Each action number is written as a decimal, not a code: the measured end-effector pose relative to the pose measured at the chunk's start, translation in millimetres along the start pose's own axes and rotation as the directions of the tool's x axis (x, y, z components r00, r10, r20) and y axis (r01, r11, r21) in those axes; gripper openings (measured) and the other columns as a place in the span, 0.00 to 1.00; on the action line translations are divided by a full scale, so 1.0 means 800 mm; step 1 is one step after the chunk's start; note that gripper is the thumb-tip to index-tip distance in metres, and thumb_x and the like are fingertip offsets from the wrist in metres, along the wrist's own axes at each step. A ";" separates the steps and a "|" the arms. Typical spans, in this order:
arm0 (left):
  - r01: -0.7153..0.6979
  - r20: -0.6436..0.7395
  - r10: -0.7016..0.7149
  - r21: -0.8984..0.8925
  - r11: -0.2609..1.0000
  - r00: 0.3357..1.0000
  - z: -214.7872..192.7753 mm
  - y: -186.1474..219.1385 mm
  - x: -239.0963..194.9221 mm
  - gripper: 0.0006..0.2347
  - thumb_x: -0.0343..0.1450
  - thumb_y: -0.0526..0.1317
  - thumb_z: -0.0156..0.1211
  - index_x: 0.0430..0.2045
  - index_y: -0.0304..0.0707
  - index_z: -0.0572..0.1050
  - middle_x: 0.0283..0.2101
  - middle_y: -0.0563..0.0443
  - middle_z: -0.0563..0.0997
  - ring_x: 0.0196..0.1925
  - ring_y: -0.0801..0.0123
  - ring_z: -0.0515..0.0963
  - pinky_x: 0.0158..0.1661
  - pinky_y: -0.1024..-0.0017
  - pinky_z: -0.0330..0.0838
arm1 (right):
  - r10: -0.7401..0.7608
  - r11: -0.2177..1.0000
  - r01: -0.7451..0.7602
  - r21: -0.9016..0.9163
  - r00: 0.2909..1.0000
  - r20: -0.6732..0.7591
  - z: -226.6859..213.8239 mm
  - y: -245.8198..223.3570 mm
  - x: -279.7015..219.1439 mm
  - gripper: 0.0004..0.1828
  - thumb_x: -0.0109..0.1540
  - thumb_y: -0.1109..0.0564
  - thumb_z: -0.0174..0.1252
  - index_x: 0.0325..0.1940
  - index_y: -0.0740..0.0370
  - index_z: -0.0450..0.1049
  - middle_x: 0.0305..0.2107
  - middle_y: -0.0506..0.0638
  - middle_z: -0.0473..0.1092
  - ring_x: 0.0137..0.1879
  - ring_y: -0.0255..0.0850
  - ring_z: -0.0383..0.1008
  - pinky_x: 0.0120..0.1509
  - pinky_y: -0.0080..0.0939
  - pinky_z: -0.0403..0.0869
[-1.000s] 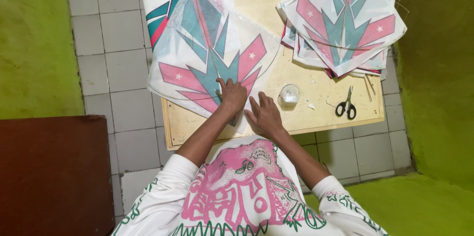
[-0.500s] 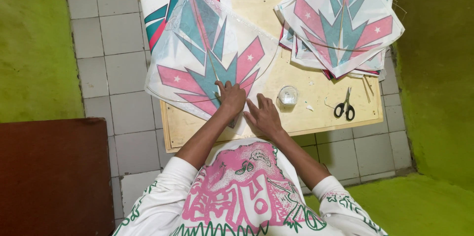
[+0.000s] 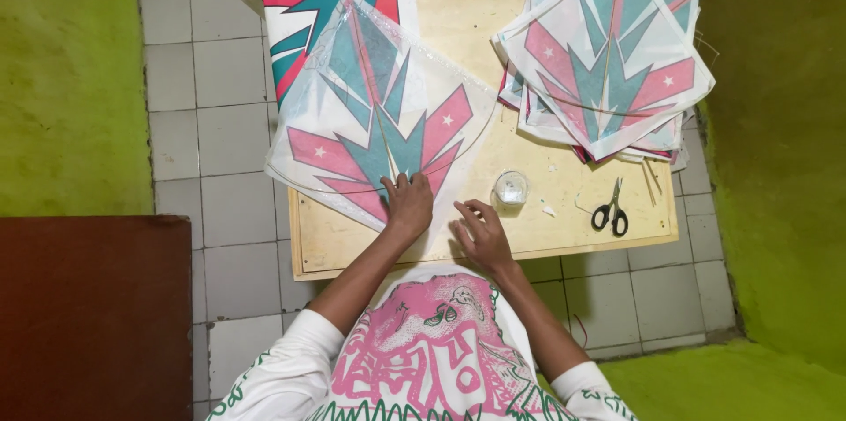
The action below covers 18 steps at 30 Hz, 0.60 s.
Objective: Assembling kites by applying glue to the edges of the paper and folding them over the frame.
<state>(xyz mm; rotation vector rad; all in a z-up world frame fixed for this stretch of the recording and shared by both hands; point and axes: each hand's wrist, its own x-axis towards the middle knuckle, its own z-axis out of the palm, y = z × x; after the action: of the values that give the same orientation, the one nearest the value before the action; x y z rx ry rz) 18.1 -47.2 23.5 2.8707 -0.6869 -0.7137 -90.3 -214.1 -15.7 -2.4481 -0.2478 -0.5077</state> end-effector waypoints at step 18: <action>0.066 -0.134 -0.089 -0.162 0.985 0.987 0.002 -0.005 -0.014 0.21 0.74 0.44 0.57 0.63 0.36 0.70 0.56 0.38 0.76 0.57 0.43 0.73 0.55 0.34 0.53 | 0.517 0.842 -0.439 -0.313 0.824 0.233 -0.109 0.057 0.054 0.28 0.65 0.30 0.56 0.50 0.55 0.81 0.62 0.64 0.61 0.69 0.64 0.63 0.63 0.63 0.71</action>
<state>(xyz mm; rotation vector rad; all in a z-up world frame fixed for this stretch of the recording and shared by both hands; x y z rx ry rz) 9.7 -38.5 26.0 2.7822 -0.4797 -0.5403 -63.6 -300.9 41.7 -2.6924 0.3350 0.0802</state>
